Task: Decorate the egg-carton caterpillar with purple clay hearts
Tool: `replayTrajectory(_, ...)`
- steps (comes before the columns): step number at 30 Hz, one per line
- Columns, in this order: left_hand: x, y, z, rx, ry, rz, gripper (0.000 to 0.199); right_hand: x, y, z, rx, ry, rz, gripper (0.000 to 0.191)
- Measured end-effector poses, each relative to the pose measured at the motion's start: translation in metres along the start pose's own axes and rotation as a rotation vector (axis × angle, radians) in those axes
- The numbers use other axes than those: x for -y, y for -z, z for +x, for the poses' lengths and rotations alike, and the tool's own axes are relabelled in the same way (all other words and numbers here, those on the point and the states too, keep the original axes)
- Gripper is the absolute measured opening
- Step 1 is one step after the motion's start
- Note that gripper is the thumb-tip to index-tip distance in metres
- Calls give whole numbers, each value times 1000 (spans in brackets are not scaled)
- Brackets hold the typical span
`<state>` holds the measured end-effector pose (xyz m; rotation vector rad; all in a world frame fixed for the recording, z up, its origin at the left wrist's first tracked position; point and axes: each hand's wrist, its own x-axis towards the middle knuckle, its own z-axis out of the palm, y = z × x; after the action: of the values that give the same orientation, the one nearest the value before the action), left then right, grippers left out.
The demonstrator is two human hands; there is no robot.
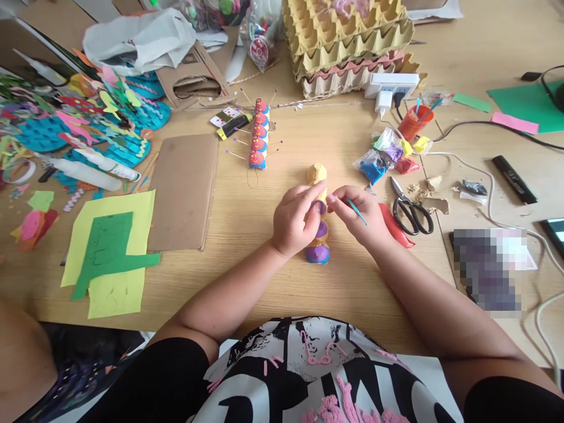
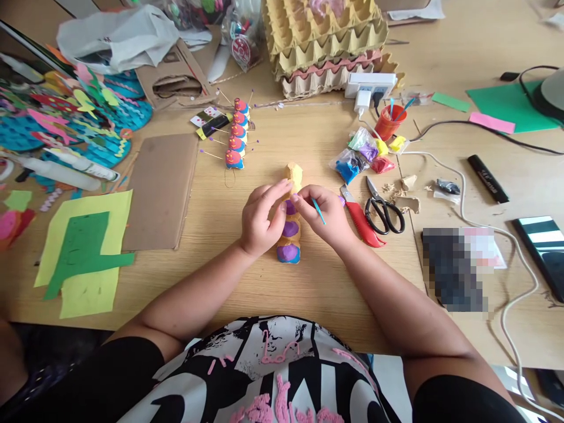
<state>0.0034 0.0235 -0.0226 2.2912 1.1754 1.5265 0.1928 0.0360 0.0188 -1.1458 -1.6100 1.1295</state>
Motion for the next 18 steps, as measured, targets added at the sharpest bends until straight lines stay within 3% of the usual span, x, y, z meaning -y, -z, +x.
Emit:
replayTrajectory(5, 13, -3, -4, -117, 273, 165, 43, -9, 3, 2, -34, -3, -242, 32)
replayTrajectory(11, 6, 1, -2, 183, 485, 288, 46, -9, -2, 2, -9, -55, -489, 26)
replayTrajectory(14, -2, 6, 5, 215, 627, 196, 42, -11, -1, 3, -5, -124, -373, 25)
replayTrajectory(18, -1, 4, 9, 80, 849, -118, 27, -18, -2, 5, -26, -296, 17, 30)
